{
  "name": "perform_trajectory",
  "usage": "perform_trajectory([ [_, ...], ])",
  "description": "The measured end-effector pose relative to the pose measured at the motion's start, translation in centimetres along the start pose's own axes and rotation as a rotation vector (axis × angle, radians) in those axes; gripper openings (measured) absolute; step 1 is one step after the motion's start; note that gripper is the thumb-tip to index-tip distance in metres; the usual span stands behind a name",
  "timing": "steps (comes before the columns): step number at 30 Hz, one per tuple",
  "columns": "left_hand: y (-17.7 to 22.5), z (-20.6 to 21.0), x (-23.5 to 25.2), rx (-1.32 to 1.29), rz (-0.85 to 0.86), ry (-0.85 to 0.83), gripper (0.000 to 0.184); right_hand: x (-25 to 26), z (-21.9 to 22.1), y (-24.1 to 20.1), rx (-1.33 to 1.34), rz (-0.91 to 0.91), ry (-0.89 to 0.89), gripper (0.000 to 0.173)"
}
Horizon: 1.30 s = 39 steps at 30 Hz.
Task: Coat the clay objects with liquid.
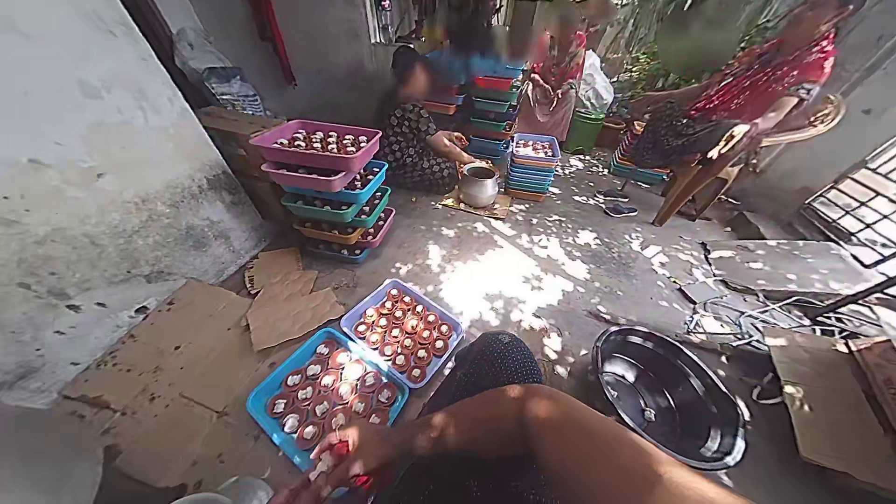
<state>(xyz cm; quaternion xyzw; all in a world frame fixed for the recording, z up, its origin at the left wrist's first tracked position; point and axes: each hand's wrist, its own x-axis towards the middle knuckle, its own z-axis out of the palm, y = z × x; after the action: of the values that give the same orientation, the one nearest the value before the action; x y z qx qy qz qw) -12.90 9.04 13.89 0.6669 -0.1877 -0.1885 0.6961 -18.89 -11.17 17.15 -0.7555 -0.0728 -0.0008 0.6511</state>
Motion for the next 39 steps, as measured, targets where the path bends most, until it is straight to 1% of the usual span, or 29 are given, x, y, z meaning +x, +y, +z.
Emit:
perform_trajectory([
  [2,2.4,0.8,-0.4,0.001,-0.208,0.078,0.021,0.0,0.0,0.1,-0.064,-0.103,-0.022,0.054],
  [3,3.0,1.2,-0.4,-0.014,-0.277,0.119,0.020,0.0,0.1,0.2,-0.079,-0.108,-0.026,0.053],
  [5,2.7,1.2,-0.1,-0.051,-0.298,0.137,0.019,0.0,-0.1,-0.1,-0.052,-0.045,-0.058,0.051],
  [7,2.3,0.5,0.0,-0.057,-0.300,0.120,0.019,-0.2,-0.3,-0.4,-0.032,0.018,-0.126,0.058],
  [8,2.4,0.3,0.1,-0.059,-0.312,0.109,0.019,-0.1,-0.2,-0.5,-0.033,0.041,-0.127,0.056],
  [12,3.7,0.3,-0.2,-0.036,-0.415,0.062,0.020,0.2,0.4,-0.4,-0.144,0.171,0.009,0.034],
  [15,4.0,0.5,-0.5,-0.036,-0.475,0.009,0.019,0.3,0.5,-0.3,-0.232,0.249,0.022,0.021],
  [17,3.7,0.1,-0.5,-0.049,-0.422,-0.026,0.024,0.5,0.4,-0.6,-0.237,0.245,0.038,0.015],
  [19,3.4,-0.2,-0.4,-0.061,-0.333,-0.070,0.037,0.6,0.0,-0.5,-0.225,0.226,0.044,0.016],
  [21,3.2,-0.2,-0.3,-0.079,-0.256,-0.045,0.032,0.8,0.0,-0.3,-0.118,0.237,0.057,0.013],
  [23,3.5,-0.2,-0.4,-0.043,-0.235,-0.022,0.023,0.7,0.2,-0.3,-0.051,0.238,0.056,0.012],
  [24,3.5,-0.4,-0.4,-0.033,-0.218,-0.016,0.020,0.8,0.4,-0.2,-0.045,0.230,0.060,0.014],
  [25,3.6,-0.8,-0.2,-0.026,-0.184,-0.012,0.020,0.8,0.6,0.0,-0.047,0.236,0.064,0.022],
  [26,3.9,-1.6,0.1,0.003,-0.144,-0.013,0.020,0.9,0.6,0.3,-0.062,0.252,0.046,0.037],
  [27,4.4,-2.9,0.5,0.078,-0.079,-0.015,0.021,1.0,0.5,0.5,-0.100,0.283,0.002,0.051],
  [28,5.2,-4.6,1.0,0.234,-0.033,0.000,0.022,1.0,0.5,0.7,-0.170,0.307,-0.053,0.055],
  [29,6.3,-6.5,1.6,0.413,-0.033,0.020,0.022,1.0,0.4,0.9,-0.276,0.318,-0.120,0.049],
  [30,7.1,-8.6,2.1,0.562,-0.053,0.041,0.022,0.9,0.2,0.7,-0.419,0.340,-0.229,0.039],
  [31,7.7,-10.9,2.5,0.701,-0.109,0.064,0.023,0.7,0.0,0.3,-0.567,0.352,-0.394,0.035],
  [32,8.1,-13.0,2.8,0.806,-0.183,0.095,0.024,0.4,0.0,0.0,-0.674,0.350,-0.576,0.035],
  [33,8.4,-14.9,2.9,0.888,-0.255,0.122,0.025,-0.1,0.2,-0.2,-0.726,0.363,-0.731,0.035],
  [34,8.6,-16.3,2.8,0.953,-0.332,0.147,0.026,-0.6,0.5,-0.4,-0.714,0.416,-0.846,0.033],
  [36,7.9,-18.4,2.4,1.014,-0.443,0.199,0.028,-1.9,0.9,-0.9,-0.708,0.516,-1.005,0.034],
  [37,7.0,-19.0,2.3,1.020,-0.480,0.230,0.027,-2.3,1.1,-1.3,-0.738,0.555,-1.052,0.036],
  [39,4.8,-19.2,2.3,1.001,-0.510,0.274,0.026,-2.7,1.3,-2.1,-0.798,0.601,-1.078,0.038],
])
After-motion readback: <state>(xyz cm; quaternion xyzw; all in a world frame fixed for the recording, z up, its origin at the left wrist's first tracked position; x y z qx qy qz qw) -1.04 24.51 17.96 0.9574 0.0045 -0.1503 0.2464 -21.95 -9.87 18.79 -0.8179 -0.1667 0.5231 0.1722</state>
